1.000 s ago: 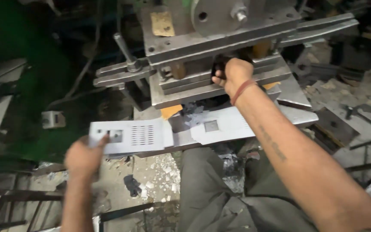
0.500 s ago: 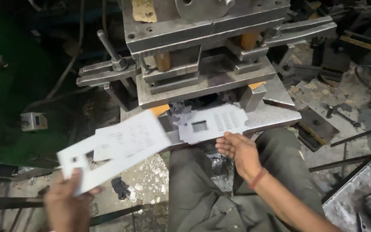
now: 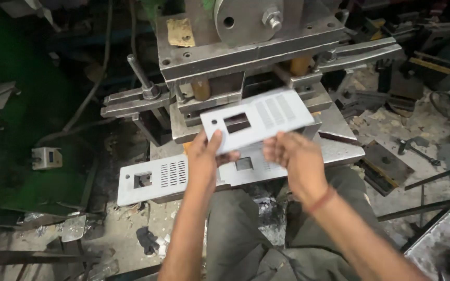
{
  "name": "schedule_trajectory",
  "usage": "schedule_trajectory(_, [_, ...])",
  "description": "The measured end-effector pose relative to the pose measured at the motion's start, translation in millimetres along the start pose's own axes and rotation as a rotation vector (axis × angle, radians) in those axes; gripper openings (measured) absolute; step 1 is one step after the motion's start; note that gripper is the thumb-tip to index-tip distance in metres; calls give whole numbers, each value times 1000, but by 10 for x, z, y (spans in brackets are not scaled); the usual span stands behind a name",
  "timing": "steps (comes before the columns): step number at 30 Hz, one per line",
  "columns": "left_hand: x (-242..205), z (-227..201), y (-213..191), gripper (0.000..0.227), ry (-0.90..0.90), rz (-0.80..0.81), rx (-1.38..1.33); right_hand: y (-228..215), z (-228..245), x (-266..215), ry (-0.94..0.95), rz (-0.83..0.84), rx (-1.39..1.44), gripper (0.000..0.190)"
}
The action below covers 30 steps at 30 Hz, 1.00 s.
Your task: The operator is feeding metal sheets into a stamping press to punch holes and then stacking the finished pieces.
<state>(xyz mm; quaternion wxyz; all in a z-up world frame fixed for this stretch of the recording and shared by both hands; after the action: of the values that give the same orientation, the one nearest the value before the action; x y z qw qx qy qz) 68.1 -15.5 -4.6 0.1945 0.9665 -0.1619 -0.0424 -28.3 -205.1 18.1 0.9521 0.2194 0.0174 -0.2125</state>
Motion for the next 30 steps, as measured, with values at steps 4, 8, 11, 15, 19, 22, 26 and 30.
schedule_trajectory(4, [327,73,-34,36,-176,29,-37,-259,-288,924,142,-82,143,26])
schedule_trajectory(8, [96,-44,-21,39,-198,42,71,1,-269,1528,97,-137,242,17])
schedule_trajectory(11, [-145,216,-227,39,-223,57,110,79,-266,1664,143,-401,148,28])
schedule_trajectory(15, [-502,391,-485,37,-339,14,181,127,-333,1782,216,-472,-36,31])
schedule_trajectory(19, [-693,474,-807,37,-274,-12,165,90,-347,1804,221,-485,-109,36])
schedule_trajectory(22, [-765,234,-1064,35,-168,-72,236,57,-314,1781,217,-423,-173,35])
schedule_trajectory(26, [-702,-243,-1816,15,255,-372,748,207,-142,1572,121,-411,-126,30])
schedule_trajectory(30, [-418,-310,-2931,70,175,-623,1168,317,-22,1518,143,-381,-154,32])
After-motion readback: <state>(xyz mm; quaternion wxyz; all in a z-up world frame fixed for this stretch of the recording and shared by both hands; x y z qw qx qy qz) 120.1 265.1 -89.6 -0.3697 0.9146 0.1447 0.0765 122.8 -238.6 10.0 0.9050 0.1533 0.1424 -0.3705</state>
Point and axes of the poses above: each hand's wrist, its own x-axis towards the middle knuckle, its own y-axis out of the palm, z = x × y, the point moved 7 cm from there along x, towards the middle knuckle, and after that the axes turned 7 degrees about z, right-handed, at the moved point
